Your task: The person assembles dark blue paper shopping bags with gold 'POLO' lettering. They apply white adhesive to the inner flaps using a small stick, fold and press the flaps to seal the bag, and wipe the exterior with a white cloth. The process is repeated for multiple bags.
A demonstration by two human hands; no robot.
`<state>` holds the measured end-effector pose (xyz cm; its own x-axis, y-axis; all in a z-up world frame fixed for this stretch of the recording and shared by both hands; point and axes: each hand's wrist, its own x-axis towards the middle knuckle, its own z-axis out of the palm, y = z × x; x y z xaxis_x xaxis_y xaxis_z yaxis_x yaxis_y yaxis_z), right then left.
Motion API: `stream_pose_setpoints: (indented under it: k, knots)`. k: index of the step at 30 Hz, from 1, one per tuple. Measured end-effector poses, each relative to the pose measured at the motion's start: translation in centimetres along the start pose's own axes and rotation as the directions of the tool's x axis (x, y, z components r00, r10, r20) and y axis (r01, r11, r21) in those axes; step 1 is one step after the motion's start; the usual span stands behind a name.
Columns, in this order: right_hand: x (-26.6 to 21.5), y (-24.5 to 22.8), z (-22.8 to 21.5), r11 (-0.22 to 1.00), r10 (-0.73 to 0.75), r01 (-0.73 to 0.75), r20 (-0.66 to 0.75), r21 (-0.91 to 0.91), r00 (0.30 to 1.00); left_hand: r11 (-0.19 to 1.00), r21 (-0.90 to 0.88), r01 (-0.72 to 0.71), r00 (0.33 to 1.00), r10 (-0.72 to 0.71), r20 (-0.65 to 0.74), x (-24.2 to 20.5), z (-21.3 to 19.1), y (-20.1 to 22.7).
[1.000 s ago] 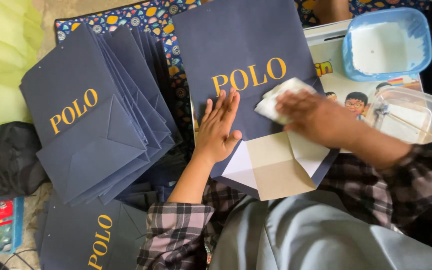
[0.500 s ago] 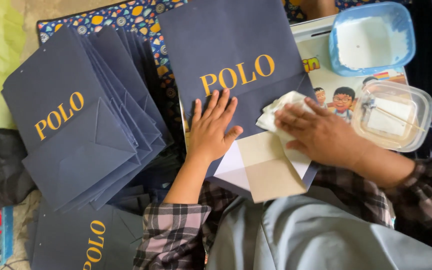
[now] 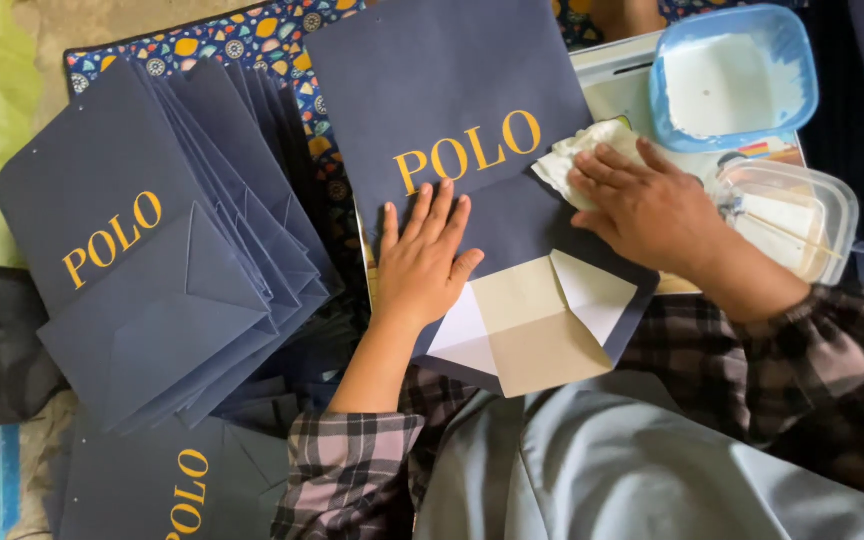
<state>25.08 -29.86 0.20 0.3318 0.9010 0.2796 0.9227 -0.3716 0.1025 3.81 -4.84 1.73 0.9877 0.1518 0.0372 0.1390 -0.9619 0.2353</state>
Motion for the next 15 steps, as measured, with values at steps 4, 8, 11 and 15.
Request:
stream_pose_setpoints:
  k: [4, 8, 11, 15]
  knots:
    - [-0.8, -1.3, -0.8, 0.998, -0.062, 0.06, -0.136, -0.015, 0.989, 1.0, 0.008, 0.004, 0.999, -0.004, 0.043, -0.3, 0.0, 0.1]
    - [-2.1, -2.8, -4.5, 0.982, -0.091, 0.082, 0.044, 0.171, 0.995, 0.988, 0.15, -0.037, 0.993, 0.053, -0.106, -0.4, 0.9, 0.1]
    - [-4.1, -2.4, -4.6, 0.946, -0.053, 0.019, 0.097, 0.322, 0.994, 0.994, 0.108, -0.025, 0.995, 0.035, -0.096, -0.2, 0.6, 0.2]
    - [-6.0, -1.4, -5.9, 0.888, 0.16, -0.16, 0.037, 0.432, 0.986, 0.992, 0.122, 0.013, 0.991, 0.004, -0.134, 0.2, 0.6, 0.2]
